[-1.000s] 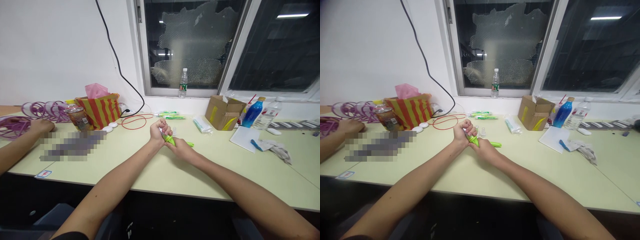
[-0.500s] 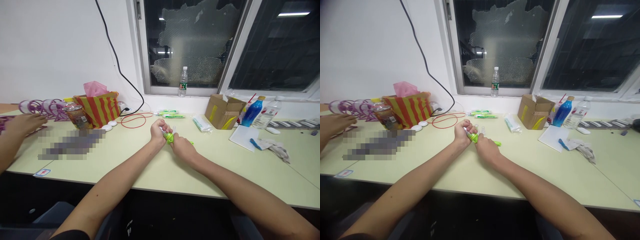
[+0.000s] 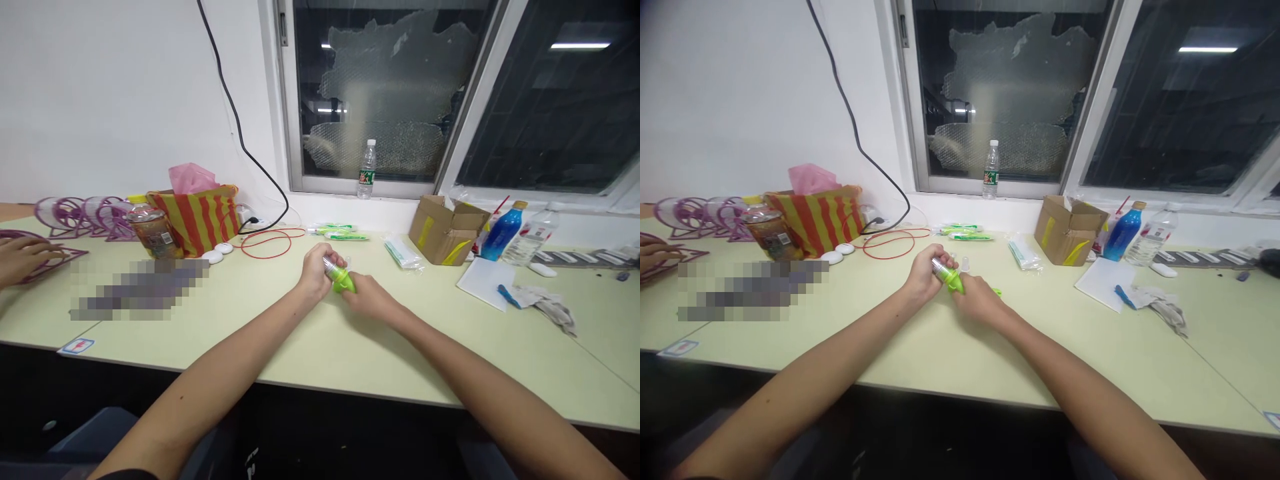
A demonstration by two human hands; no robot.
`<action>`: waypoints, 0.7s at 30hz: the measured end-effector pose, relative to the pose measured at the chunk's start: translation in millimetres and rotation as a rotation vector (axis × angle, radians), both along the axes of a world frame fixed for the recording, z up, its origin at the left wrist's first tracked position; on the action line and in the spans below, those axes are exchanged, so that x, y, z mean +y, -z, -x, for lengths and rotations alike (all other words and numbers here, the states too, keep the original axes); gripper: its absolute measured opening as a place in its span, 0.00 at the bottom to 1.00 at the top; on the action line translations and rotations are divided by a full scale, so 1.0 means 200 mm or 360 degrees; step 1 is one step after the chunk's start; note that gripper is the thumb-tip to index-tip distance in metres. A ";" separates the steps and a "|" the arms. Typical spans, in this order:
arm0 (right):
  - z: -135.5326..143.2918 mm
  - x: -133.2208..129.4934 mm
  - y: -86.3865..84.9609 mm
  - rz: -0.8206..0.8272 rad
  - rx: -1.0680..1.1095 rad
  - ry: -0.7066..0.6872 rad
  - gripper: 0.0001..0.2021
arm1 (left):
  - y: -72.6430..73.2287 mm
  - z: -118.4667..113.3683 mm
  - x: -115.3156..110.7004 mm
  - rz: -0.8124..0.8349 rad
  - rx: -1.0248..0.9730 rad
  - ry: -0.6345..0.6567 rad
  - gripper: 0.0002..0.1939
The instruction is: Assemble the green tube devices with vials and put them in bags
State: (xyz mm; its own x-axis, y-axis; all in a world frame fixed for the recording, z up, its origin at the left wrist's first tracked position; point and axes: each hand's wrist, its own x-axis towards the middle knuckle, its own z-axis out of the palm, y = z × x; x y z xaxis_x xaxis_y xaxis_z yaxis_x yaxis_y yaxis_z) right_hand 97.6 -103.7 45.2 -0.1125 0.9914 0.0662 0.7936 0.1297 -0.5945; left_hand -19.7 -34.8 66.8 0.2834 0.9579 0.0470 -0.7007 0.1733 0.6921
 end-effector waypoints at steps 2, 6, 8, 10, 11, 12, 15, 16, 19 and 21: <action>-0.03 -0.02 0.00 0.0398 0.0708 -0.0360 0.10 | -0.01 0.01 0.01 0.0003 -0.0062 0.0157 0.08; -0.04 -0.04 0.03 0.1100 0.1615 -0.0859 0.14 | -0.03 0.05 -0.01 -0.0225 -0.0221 0.0440 0.06; -0.02 -0.05 0.04 0.1242 0.1682 -0.0950 0.12 | -0.04 0.06 -0.02 -0.0326 -0.0204 0.0501 0.06; 0.00 -0.05 0.04 0.1239 0.1655 -0.0913 0.11 | -0.04 0.06 -0.02 -0.0346 -0.0175 0.0481 0.05; 0.00 -0.06 0.03 0.1202 0.1625 -0.0862 0.10 | -0.04 0.06 -0.03 -0.0344 -0.0165 0.0455 0.05; 0.00 -0.06 0.02 0.1157 0.1577 -0.0802 0.10 | -0.03 0.06 -0.03 -0.0339 -0.0156 0.0428 0.05; 0.00 -0.07 0.00 0.1009 0.1357 -0.0623 0.10 | -0.03 0.06 -0.03 -0.0315 -0.0138 0.0375 0.05; 0.00 -0.08 -0.01 0.0951 0.1270 -0.0562 0.09 | -0.03 0.05 -0.04 -0.0307 -0.0137 0.0360 0.05; 0.01 -0.07 0.00 0.0698 0.0958 -0.0364 0.08 | -0.03 0.05 -0.04 -0.0290 -0.0137 0.0297 0.06; 0.02 -0.06 0.01 0.0445 0.0699 -0.0233 0.06 | -0.03 0.04 -0.03 -0.0274 -0.0127 0.0253 0.06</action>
